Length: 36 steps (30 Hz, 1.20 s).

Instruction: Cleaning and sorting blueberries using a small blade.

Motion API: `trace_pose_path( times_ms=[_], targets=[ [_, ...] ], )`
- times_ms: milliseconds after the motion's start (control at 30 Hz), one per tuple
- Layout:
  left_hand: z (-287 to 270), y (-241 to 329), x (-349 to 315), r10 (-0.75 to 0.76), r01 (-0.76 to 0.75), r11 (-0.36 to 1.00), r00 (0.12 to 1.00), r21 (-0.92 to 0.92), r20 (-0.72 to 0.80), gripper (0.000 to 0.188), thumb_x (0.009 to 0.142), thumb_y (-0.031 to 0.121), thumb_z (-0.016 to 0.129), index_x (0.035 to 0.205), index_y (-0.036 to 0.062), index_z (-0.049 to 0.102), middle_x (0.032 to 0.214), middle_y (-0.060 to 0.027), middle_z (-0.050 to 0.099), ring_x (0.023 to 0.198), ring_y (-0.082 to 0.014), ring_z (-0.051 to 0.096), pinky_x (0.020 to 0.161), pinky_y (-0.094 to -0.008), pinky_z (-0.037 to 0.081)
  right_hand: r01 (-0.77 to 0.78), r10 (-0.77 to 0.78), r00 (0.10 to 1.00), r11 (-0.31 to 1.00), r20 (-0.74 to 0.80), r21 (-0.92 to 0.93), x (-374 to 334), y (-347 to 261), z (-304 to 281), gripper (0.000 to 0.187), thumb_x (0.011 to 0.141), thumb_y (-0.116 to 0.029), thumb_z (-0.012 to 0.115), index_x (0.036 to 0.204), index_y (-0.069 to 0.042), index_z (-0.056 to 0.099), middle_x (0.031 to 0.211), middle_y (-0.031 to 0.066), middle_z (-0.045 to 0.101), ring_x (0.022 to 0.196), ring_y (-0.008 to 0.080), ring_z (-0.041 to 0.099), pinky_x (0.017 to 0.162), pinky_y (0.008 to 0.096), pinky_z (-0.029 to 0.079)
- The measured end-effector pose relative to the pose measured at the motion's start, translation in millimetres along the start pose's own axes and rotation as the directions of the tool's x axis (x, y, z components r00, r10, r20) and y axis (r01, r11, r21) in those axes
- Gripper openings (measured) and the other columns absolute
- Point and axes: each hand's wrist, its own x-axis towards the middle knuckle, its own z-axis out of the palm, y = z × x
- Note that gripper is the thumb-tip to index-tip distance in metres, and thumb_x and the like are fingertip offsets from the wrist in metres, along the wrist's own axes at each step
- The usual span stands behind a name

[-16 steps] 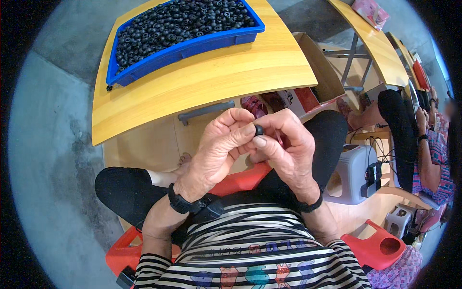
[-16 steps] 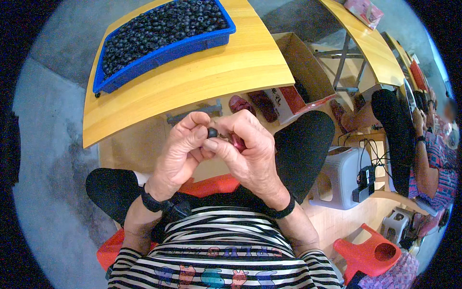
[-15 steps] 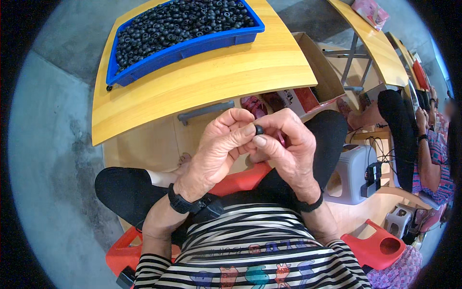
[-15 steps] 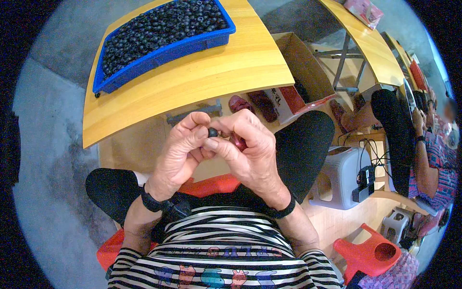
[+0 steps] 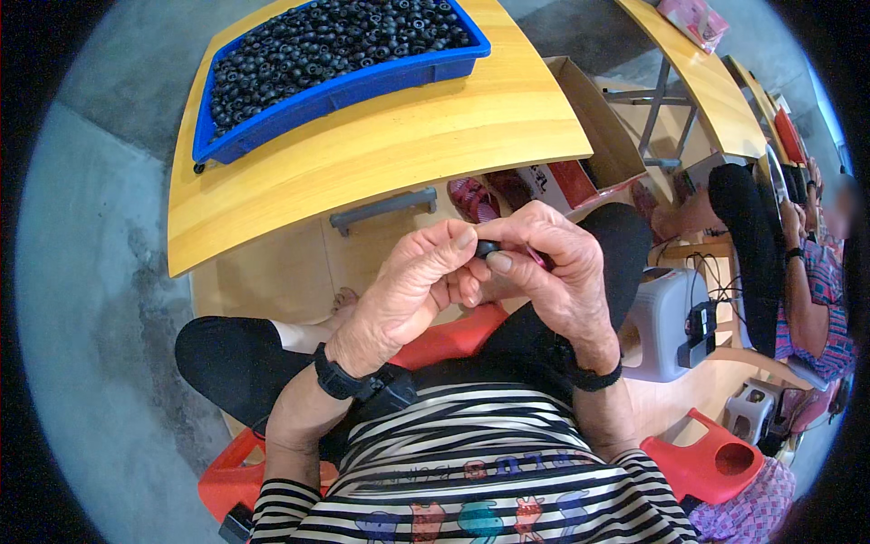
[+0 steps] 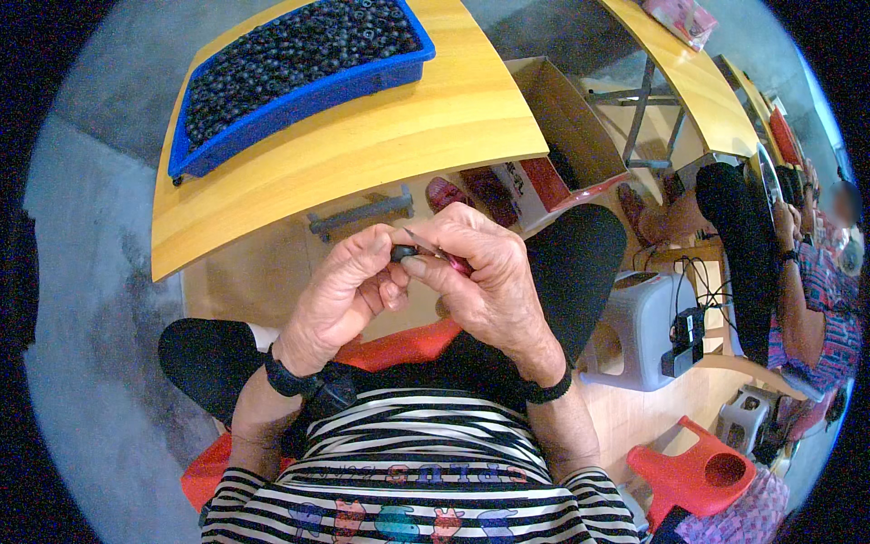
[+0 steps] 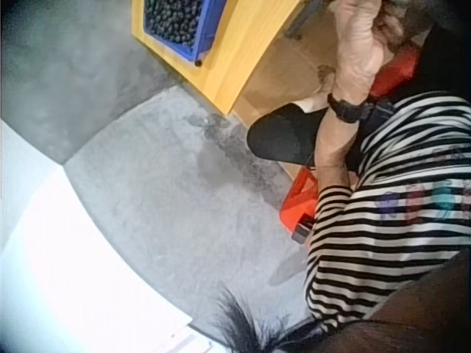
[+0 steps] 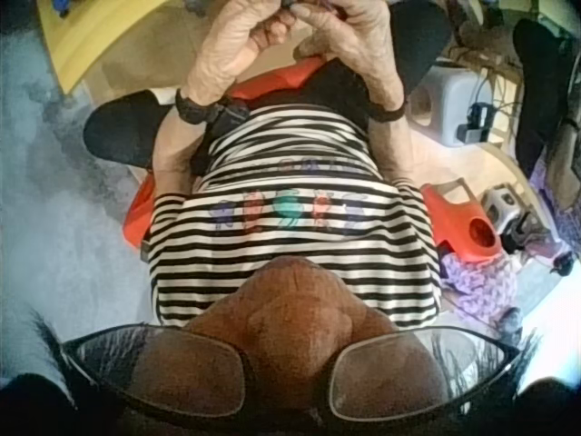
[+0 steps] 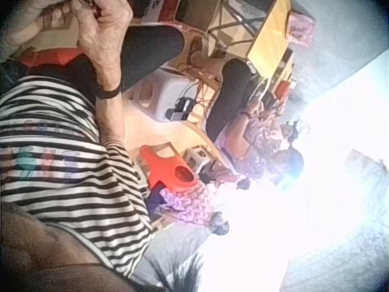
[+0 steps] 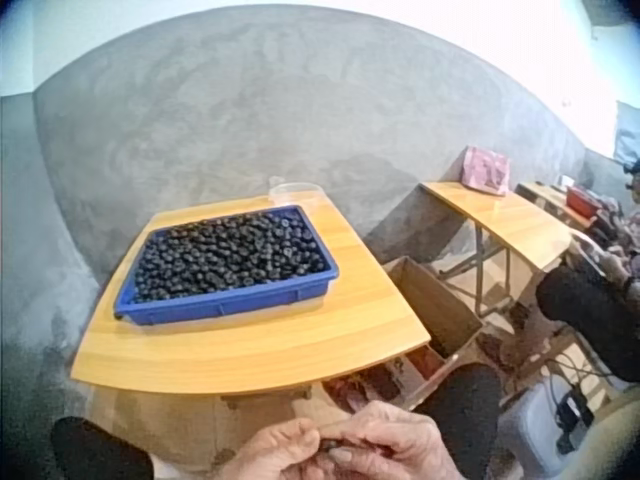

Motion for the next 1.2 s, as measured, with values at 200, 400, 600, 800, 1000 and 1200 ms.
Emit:
trace_pose_path(
  times_ms=[200,400,600,800,1000,1200],
  targets=[
    [-2.4,1.1,0.9,0.016,-0.016,0.999,1.000,-0.033,0.008,0.012,0.087,0.014,0.059,0.095,0.0052,0.059,0.077,-0.0047,0.063,0.060,-0.0092,0.060,0.056,-0.0199,0.051,-0.092,0.099,0.994,0.989,-0.052,0.113,-1.7,-0.9,7.8,0.025,0.072,-0.004,0.068,0.098,-0.004,0.066,0.072,0.0019,0.053,0.065,0.0103,0.048,0.058,0.0236,0.040],
    [-3.4,-1.0,2.1,0.018,-0.018,0.999,1.000,-0.028,-0.002,0.013,0.085,0.011,0.060,0.098,0.0055,0.059,0.082,-0.0059,0.064,0.063,-0.0092,0.060,0.058,-0.0199,0.051,-0.195,0.214,0.976,0.934,-0.033,0.300,-3.4,4.3,11.7,0.018,0.080,-0.011,0.066,0.095,-0.002,0.066,0.075,-0.0009,0.055,0.059,0.0057,0.048,0.050,0.0183,0.038],
    [-7.8,-5.0,5.2,-0.039,0.039,0.999,0.999,-0.019,0.021,0.018,0.084,0.010,0.062,0.101,0.0056,0.059,0.082,-0.0059,0.063,0.065,-0.0091,0.061,0.061,-0.0204,0.051,-0.398,0.443,0.895,0.741,0.051,0.542,-10.0,13.1,12.1,0.016,0.086,-0.017,0.059,0.091,-0.004,0.065,0.066,-0.0020,0.056,0.044,0.0016,0.042,0.037,0.0165,0.035],
    [-9.4,-7.3,8.5,-0.057,0.059,0.998,0.997,-0.033,0.048,0.021,0.083,0.009,0.062,0.103,0.0060,0.059,0.082,-0.0052,0.063,0.066,-0.0094,0.061,0.062,-0.0206,0.051,-0.412,0.480,0.876,0.684,0.055,0.601,-10.6,19.8,15.5,0.017,0.087,-0.018,0.058,0.093,-0.003,0.064,0.063,-0.0042,0.055,0.043,0.0002,0.040,0.037,0.0158,0.032],
    [-12.6,-8.1,8.9,-0.070,0.074,0.991,0.997,-0.109,0.039,0.019,0.083,0.007,0.061,0.102,0.0062,0.059,0.083,-0.0055,0.063,0.067,-0.0107,0.061,0.065,-0.0215,0.052,-0.436,0.504,0.863,0.716,0.029,0.545,-8.9,13.6,17.5,0.018,0.090,-0.014,0.053,0.100,-0.001,0.061,0.084,0.0027,0.062,0.072,0.0056,0.058,0.065,0.0188,0.049],
    [-12.6,-9.9,11.0,-0.078,0.089,0.982,0.995,-0.168,0.068,0.019,0.084,0.006,0.060,0.103,0.0060,0.059,0.084,-0.0058,0.062,0.069,-0.0110,0.061,0.067,-0.0220,0.052,-0.401,0.488,0.873,0.733,-0.013,0.550,-10.3,18.4,20.9,0.022,0.088,-0.024,0.057,0.097,-0.004,0.063,0.058,-0.0058,0.050,0.041,-0.0005,0.037,0.036,0.0155,0.032]
  ],
)
